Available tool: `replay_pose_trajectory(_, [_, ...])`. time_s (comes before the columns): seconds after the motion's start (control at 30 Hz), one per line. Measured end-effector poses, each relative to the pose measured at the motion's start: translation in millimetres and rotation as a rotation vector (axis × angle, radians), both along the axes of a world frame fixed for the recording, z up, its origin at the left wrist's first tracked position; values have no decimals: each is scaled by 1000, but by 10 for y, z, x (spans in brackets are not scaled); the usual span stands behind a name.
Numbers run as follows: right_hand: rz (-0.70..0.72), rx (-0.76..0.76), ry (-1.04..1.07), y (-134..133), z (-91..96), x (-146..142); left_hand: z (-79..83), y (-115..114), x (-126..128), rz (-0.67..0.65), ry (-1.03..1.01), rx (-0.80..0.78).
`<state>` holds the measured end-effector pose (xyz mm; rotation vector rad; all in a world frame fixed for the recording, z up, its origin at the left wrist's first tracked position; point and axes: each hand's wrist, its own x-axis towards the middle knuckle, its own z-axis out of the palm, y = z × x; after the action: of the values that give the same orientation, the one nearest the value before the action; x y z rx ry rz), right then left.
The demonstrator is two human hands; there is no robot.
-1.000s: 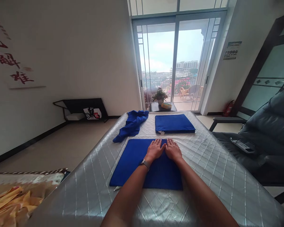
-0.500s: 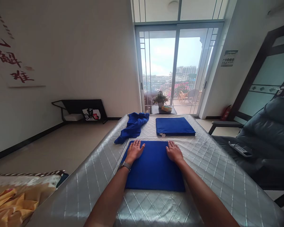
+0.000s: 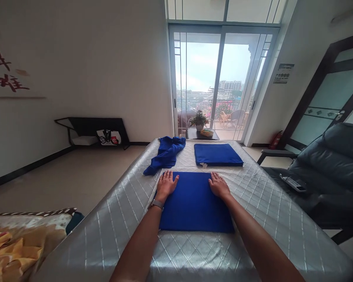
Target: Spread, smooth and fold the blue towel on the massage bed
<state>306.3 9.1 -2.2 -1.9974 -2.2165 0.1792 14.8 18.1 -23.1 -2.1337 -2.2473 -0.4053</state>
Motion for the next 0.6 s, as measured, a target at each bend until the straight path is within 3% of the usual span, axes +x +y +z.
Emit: replay_pose_trajectory(0.6, [3,8,-14,34,-28,17,4,-25,-56,21,-13,7])
